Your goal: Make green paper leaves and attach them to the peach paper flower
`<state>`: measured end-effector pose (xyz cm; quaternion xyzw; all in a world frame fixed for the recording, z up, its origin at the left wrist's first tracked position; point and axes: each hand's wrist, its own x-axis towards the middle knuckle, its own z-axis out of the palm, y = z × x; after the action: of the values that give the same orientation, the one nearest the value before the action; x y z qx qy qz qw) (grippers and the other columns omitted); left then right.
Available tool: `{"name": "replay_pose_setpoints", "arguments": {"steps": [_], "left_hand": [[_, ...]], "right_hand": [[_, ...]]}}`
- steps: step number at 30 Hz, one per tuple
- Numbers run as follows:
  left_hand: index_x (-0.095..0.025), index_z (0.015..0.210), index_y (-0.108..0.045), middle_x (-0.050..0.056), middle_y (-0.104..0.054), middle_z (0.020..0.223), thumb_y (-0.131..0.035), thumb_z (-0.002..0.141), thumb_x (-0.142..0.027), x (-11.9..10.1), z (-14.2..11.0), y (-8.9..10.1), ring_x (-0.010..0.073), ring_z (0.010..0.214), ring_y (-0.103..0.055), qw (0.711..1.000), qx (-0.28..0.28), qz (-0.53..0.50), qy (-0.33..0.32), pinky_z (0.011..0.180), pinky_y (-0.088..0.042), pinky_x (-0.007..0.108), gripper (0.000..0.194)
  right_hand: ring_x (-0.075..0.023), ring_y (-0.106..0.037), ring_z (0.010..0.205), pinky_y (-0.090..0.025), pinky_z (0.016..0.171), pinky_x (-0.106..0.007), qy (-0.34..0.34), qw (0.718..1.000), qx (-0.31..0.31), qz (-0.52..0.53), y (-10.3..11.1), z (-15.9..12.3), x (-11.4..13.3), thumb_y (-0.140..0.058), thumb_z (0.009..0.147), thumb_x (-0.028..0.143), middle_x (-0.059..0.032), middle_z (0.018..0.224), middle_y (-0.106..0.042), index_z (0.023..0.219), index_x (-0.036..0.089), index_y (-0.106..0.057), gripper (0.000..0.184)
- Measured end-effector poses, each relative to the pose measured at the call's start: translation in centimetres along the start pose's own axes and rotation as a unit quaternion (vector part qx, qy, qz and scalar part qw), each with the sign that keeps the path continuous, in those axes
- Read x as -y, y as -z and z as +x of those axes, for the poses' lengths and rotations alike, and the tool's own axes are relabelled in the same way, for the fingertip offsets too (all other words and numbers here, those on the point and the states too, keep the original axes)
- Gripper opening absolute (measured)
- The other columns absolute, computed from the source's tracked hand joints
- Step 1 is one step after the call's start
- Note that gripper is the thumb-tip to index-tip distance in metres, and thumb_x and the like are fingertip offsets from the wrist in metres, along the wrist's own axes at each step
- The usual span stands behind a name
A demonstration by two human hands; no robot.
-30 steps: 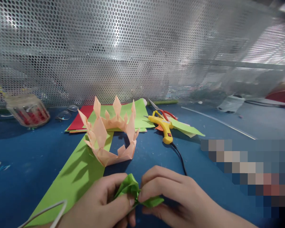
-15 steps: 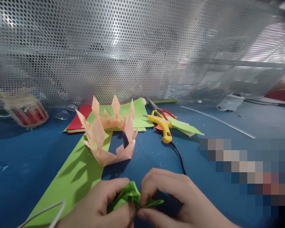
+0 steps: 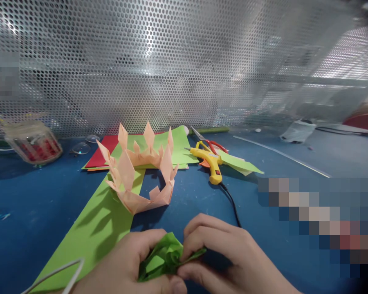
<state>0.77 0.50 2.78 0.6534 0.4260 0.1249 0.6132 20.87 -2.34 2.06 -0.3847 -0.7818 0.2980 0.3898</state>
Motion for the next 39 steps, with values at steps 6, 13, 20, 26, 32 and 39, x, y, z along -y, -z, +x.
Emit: {"name": "replay_pose_setpoints", "arguments": {"steps": [6,13,20,26,32,39], "left_hand": [[-0.021,0.082,-0.06,-0.005,-0.057,0.071,-0.074,0.074,-0.039,0.8,0.3,-0.2,0.0104,0.06,-0.044,0.993,0.042,-0.11,0.03,0.049,-0.03,0.019,0.024],[-0.021,0.07,-0.056,-0.007,-0.053,0.056,-0.075,0.071,-0.054,-0.1,0.4,-0.5,0.0089,0.047,-0.044,0.992,0.005,-0.125,0.024,0.047,-0.032,0.022,0.038],[-0.022,0.065,-0.057,-0.009,-0.045,0.049,-0.067,0.075,-0.043,-0.3,0.3,-0.4,0.0109,0.046,-0.042,0.997,-0.011,-0.028,0.066,0.045,-0.03,0.022,0.025],[-0.024,0.091,-0.073,-0.004,-0.061,0.077,-0.066,0.077,-0.037,-0.1,-0.1,-0.3,0.0164,0.075,-0.055,0.999,-0.018,0.025,0.005,0.068,-0.044,0.023,0.021],[-0.024,0.089,-0.074,0.0,-0.064,0.08,-0.065,0.074,-0.047,0.1,-0.3,-0.2,0.023,0.082,-0.057,0.999,-0.017,0.039,0.005,0.07,-0.045,0.027,0.029],[-0.023,0.084,-0.073,-0.001,-0.065,0.08,-0.071,0.075,-0.043,-0.2,-0.4,-0.2,0.0221,0.084,-0.059,0.998,-0.001,0.064,-0.006,0.069,-0.045,0.023,0.022]], "right_hand": [[-0.0097,-0.065,0.074,-0.053,0.069,-0.014,-0.05,0.996,0.013,0.074,0.3,0.4,0.0,-0.077,0.079,0.003,0.0,0.085,-0.065,0.073,0.019,-0.069,0.018],[-0.0103,-0.065,0.071,-0.054,0.067,-0.015,0.03,0.999,-0.034,0.008,0.2,0.0,-0.3,-0.066,0.085,0.004,-0.0008,0.082,-0.065,0.087,0.019,-0.068,0.016],[-0.012,-0.067,0.083,-0.057,0.078,-0.018,0.108,0.994,-0.026,0.007,0.4,0.0,0.1,-0.061,0.09,0.003,-0.0035,0.093,-0.065,0.103,0.022,-0.064,0.023],[-0.0109,-0.067,0.073,-0.056,0.069,-0.015,0.029,0.998,-0.063,-0.013,-0.5,-0.1,0.4,-0.063,0.081,0.005,0.0033,0.084,-0.07,0.101,0.026,-0.06,0.029],[-0.0124,-0.063,0.068,-0.053,0.064,-0.02,-0.071,0.994,-0.018,0.077,-0.7,0.3,1.1,-0.058,0.082,0.013,0.0013,0.078,-0.069,0.094,0.023,-0.064,0.017],[-0.0101,-0.05,0.061,-0.041,0.057,-0.021,-0.192,0.958,0.009,0.212,-1.3,0.8,1.2,-0.057,0.072,0.015,0.0055,0.07,-0.055,0.081,0.023,-0.053,0.012]]}}
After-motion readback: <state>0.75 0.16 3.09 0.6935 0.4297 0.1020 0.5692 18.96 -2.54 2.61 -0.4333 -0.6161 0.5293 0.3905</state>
